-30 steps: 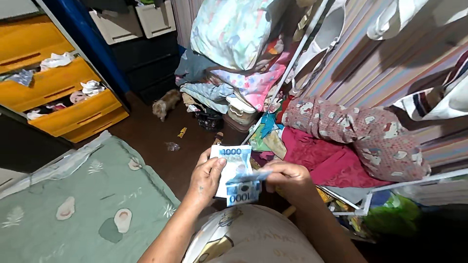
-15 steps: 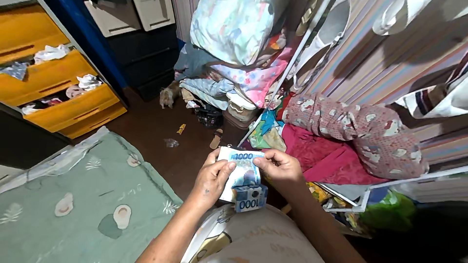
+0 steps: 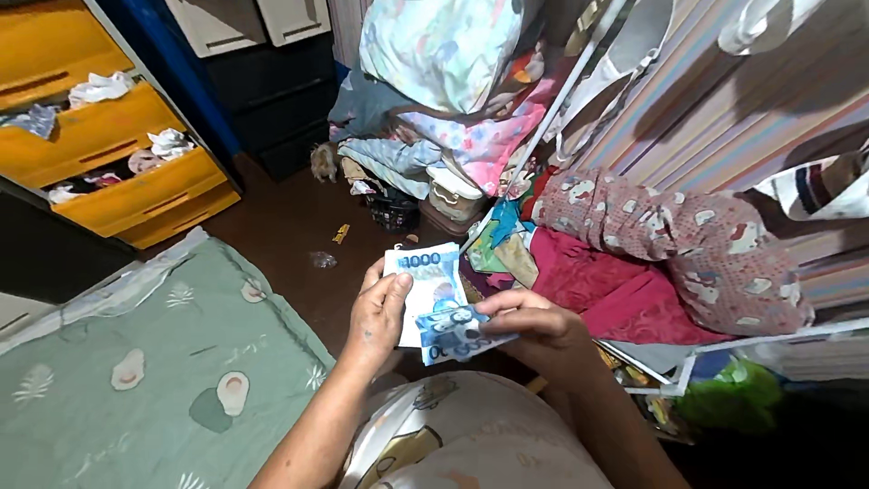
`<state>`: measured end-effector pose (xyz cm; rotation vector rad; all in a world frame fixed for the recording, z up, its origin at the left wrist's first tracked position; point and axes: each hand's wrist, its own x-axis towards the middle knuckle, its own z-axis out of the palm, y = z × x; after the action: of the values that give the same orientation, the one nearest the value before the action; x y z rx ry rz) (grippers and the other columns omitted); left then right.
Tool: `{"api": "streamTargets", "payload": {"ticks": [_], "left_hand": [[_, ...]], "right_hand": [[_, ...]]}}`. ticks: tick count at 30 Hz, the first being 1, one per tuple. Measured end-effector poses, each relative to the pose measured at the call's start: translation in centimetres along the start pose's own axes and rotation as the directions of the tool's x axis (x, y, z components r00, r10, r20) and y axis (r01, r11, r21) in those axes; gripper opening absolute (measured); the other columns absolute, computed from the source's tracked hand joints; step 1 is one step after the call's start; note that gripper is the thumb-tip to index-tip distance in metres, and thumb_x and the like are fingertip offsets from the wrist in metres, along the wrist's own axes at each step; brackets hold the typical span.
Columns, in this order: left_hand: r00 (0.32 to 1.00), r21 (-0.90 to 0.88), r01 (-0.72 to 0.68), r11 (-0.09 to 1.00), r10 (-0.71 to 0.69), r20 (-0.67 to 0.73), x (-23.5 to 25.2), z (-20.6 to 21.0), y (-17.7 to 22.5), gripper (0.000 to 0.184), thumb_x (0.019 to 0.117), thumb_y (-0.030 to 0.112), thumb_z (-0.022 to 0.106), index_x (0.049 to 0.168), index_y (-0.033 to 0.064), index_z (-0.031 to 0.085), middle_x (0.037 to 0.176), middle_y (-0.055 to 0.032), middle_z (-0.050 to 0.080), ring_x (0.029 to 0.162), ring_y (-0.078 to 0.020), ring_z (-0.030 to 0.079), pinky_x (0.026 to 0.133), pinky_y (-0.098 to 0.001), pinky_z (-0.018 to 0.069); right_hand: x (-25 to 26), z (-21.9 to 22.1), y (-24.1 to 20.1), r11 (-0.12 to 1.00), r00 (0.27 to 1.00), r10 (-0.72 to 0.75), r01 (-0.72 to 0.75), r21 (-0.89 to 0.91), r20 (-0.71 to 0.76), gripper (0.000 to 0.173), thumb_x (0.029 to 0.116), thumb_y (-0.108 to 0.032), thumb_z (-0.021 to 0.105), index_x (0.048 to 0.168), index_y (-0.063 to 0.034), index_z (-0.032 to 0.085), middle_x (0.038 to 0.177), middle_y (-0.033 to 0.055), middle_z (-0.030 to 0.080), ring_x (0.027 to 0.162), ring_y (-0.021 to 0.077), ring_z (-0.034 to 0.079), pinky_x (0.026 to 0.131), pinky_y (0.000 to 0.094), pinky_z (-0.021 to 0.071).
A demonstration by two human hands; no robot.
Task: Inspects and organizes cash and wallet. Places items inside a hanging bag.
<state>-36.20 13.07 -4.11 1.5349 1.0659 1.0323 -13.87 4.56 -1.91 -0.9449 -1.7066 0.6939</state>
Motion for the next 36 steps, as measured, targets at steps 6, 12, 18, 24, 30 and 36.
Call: {"api": "streamTargets", "payload": {"ticks": [6, 12, 18, 24, 30, 36], "left_hand": [[0.997, -0.087, 0.043, 0.995, -0.048, -0.052, 0.7, -0.4, -0.6, 0.037, 0.1086, 0.033, 0.045, 0.109, 0.0089, 0.073, 0.139, -0.0066, 0.056, 0.116, -0.0068, 0.061, 0.096, -0.027, 0.0541], [0.969, -0.301, 0.227, 0.926, -0.246, -0.024, 0.8, 0.1, -0.2, 0.037, 0.1102, 0.032, 0.042, 0.116, 0.0072, 0.069, 0.122, -0.0044, 0.068, 0.097, -0.0098, 0.07, 0.084, -0.0293, 0.0607], [0.949, -0.472, 0.297, 0.83, -0.311, 0.052, 0.7, 0.4, -0.5, 0.038, 0.1108, 0.035, 0.038, 0.121, 0.0109, 0.065, 0.096, -0.0019, 0.075, 0.084, -0.0095, 0.073, 0.076, -0.0284, 0.0624], [0.896, -0.693, 0.412, 0.592, -0.404, 0.187, 0.4, 0.8, 0.1, 0.036, 0.1102, 0.038, 0.039, 0.116, 0.0127, 0.065, 0.09, -0.003, 0.074, 0.077, -0.0099, 0.072, 0.066, -0.0268, 0.0624], [0.835, -0.482, 0.545, 0.686, -0.495, 0.24, 0.4, 2.6, 0.2, 0.038, 0.1097, 0.038, 0.041, 0.123, 0.0112, 0.063, 0.09, -0.0048, 0.073, 0.075, -0.0122, 0.072, 0.065, -0.0287, 0.0615], [0.966, -0.093, 0.231, 0.969, -0.217, 0.137, 0.5, 3.4, -0.9, 0.033, 0.1084, 0.027, 0.046, 0.111, 0.0059, 0.071, 0.14, -0.0097, 0.054, 0.115, -0.0131, 0.061, 0.095, -0.0336, 0.0542]], "right_hand": [[0.2, 0.7, -0.1, 1.0, 0.997, 0.011, -0.009, -0.021, 0.078, 0.011, 0.0889, -0.004, 0.074, 0.098, -0.0074, 0.077, 0.118, 0.003, 0.07, 0.102, 0.0061, 0.068, 0.085, 0.0213, 0.0602], [0.7, 1.1, -0.6, 1.0, 0.993, 0.015, -0.015, -0.008, 0.119, 0.014, 0.0916, -0.002, 0.068, 0.1, -0.006, 0.078, 0.123, 0.0063, 0.069, 0.103, 0.0079, 0.068, 0.085, 0.0231, 0.0611], [1.3, 0.9, -1.4, 0.999, 0.999, 0.001, -0.002, 0.052, 0.034, 0.018, 0.0959, -0.004, 0.065, 0.108, -0.0102, 0.076, 0.121, 0.0022, 0.071, 0.103, 0.0095, 0.07, 0.085, 0.0249, 0.0619], [1.3, 0.6, 0.9, 0.989, 0.975, 0.07, -0.095, -0.111, -0.213, 0.02, 0.0961, -0.009, 0.066, 0.114, -0.0022, 0.072, 0.11, 0.0025, 0.07, 0.091, 0.0034, 0.068, 0.079, 0.0196, 0.06], [1.5, 1.3, 1.2, 0.897, 0.975, 0.108, -0.179, -0.404, -0.192, 0.042, 0.0842, -0.016, 0.079, 0.125, -0.0077, 0.07, 0.118, 0.0097, 0.066, 0.085, 0.0095, 0.066, 0.067, 0.0249, 0.0587], [1.9, 1.2, 1.4, 0.884, 0.913, 0.301, -0.376, -0.279, -0.275, 0.049, 0.0836, -0.006, 0.074, 0.132, -0.0042, 0.065, 0.119, 0.0125, 0.068, 0.084, 0.0129, 0.068, 0.071, 0.0304, 0.059]]}}
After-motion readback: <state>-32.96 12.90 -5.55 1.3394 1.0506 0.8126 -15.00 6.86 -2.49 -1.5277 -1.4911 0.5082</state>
